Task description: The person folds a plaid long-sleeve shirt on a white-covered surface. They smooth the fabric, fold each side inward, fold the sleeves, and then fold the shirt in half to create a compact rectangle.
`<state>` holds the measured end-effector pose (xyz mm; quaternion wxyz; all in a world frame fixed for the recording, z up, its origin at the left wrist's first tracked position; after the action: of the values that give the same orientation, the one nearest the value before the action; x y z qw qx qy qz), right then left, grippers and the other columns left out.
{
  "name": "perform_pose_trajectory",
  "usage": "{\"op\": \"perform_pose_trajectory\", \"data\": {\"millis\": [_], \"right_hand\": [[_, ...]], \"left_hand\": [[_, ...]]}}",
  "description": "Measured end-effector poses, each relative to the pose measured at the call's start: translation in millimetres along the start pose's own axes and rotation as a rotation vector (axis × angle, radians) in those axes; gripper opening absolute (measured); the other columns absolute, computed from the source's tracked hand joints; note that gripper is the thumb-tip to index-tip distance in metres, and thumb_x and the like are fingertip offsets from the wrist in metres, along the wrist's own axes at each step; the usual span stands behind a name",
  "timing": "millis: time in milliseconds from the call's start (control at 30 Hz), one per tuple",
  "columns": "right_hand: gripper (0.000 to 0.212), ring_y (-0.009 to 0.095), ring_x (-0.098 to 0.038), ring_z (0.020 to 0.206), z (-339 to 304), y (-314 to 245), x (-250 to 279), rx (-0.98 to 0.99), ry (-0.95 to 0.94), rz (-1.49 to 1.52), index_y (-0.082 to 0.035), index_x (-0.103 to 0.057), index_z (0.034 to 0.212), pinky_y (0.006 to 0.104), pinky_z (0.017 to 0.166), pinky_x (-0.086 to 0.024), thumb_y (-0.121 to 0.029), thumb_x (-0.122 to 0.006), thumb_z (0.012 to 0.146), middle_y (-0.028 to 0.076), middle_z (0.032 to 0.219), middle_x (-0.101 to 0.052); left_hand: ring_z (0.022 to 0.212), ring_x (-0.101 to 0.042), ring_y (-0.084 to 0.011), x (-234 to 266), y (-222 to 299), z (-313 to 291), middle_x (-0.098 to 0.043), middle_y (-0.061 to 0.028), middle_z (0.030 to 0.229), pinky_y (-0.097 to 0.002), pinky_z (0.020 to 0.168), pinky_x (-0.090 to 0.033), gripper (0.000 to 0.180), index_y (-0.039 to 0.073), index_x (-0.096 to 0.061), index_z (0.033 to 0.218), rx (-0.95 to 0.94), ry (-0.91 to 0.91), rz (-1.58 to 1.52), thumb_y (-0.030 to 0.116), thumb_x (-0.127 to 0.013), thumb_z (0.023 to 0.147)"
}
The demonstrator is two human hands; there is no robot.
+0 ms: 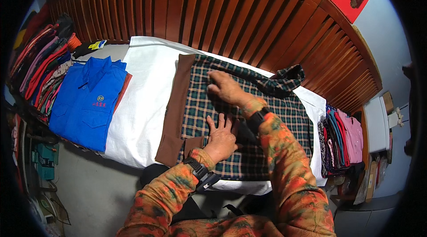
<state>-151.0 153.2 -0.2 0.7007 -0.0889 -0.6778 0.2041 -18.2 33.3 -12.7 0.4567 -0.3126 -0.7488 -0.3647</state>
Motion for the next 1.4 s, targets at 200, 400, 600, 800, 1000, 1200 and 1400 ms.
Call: {"op": "perform_pose_trajectory", "data": {"millis": [200,400,600,800,1000,1200,1400], "right_hand": [[0.029,0.038,-0.061,0.113,-64,65,73,-0.292,0.242,-0.294,-0.004,-0.063,0.12,0.0467,0.097,-0.051,-0.01,-0.061,0.091,0.019,0.119,-0.064],[0.036,0.036,-0.059,0.112,-96,69,43,-0.144,0.133,-0.293,-0.006,-0.06,0.126,0.0435,0.093,-0.052,-0.016,-0.066,0.092,0.017,0.119,-0.062],[0.082,0.041,-0.022,0.149,-72,85,15,-0.488,-0.113,-0.233,-0.027,-0.033,0.156,0.0684,0.113,-0.025,-0.068,-0.058,0.09,0.017,0.163,-0.025],[0.088,0.04,-0.018,0.151,-52,75,24,-0.471,-0.14,-0.191,-0.029,-0.031,0.157,0.0724,0.113,-0.022,-0.07,-0.062,0.085,0.016,0.164,-0.022],[0.09,0.04,-0.015,0.152,-33,59,6,-0.489,-0.149,-0.216,-0.029,-0.03,0.158,0.0741,0.113,-0.019,-0.075,-0.057,0.086,0.015,0.165,-0.02],[0.073,0.039,-0.029,0.146,-62,57,15,-0.333,0.008,-0.193,-0.021,-0.04,0.152,0.0656,0.112,-0.027,-0.055,-0.063,0.092,0.018,0.158,-0.032],[0.047,0.036,-0.047,0.132,-159,81,32,-0.262,0.231,-0.397,-0.005,-0.052,0.136,0.0551,0.108,-0.034,-0.028,-0.062,0.096,0.017,0.142,-0.049]], "left_hand": [[0.148,-0.013,-0.0499,-13,-2,0,-0.021,-0.0275,0.16,-0.0822,0.104,-0.01,0.087,0.002,-0.035,0.153,-0.055,0.252,-0.143,0.055,-0.065,0.091],[0.149,-0.011,-0.0495,-12,1,4,-0.02,-0.0275,0.16,-0.082,0.105,-0.009,0.087,0.002,-0.035,0.153,-0.057,0.254,-0.143,0.055,-0.064,0.092],[0.148,-0.013,-0.0494,-11,0,4,-0.022,-0.0273,0.159,-0.0818,0.104,-0.011,0.086,0.002,-0.035,0.153,-0.059,0.273,-0.126,0.054,-0.065,0.092],[0.148,-0.014,-0.0503,-10,-1,3,-0.022,-0.0277,0.159,-0.0818,0.104,-0.012,0.086,0.002,-0.034,0.153,-0.058,0.263,-0.107,0.055,-0.064,0.092],[0.148,-0.012,-0.0524,-12,-3,4,-0.02,-0.029,0.16,-0.0824,0.104,-0.01,0.088,0.002,-0.031,0.155,-0.065,0.247,-0.123,0.056,-0.062,0.093],[0.148,-0.013,-0.0518,-10,-2,4,-0.02,-0.0282,0.16,-0.0814,0.106,-0.009,0.088,0.003,-0.03,0.156,-0.065,0.237,-0.117,0.056,-0.062,0.093],[0.148,-0.013,-0.0508,-11,-2,4,-0.021,-0.0266,0.159,-0.0811,0.106,-0.011,0.089,0.004,-0.031,0.155,-0.055,0.24,-0.119,0.055,-0.065,0.091]]}}
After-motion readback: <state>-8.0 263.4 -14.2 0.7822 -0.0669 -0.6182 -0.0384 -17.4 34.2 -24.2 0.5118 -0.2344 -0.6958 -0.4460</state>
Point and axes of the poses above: each hand's wrist, its own z-axis towards the middle knuckle, its own x-axis out of the back of the hand, y = z × x, the point moved 4 cm from there along z, towards the middle knuckle
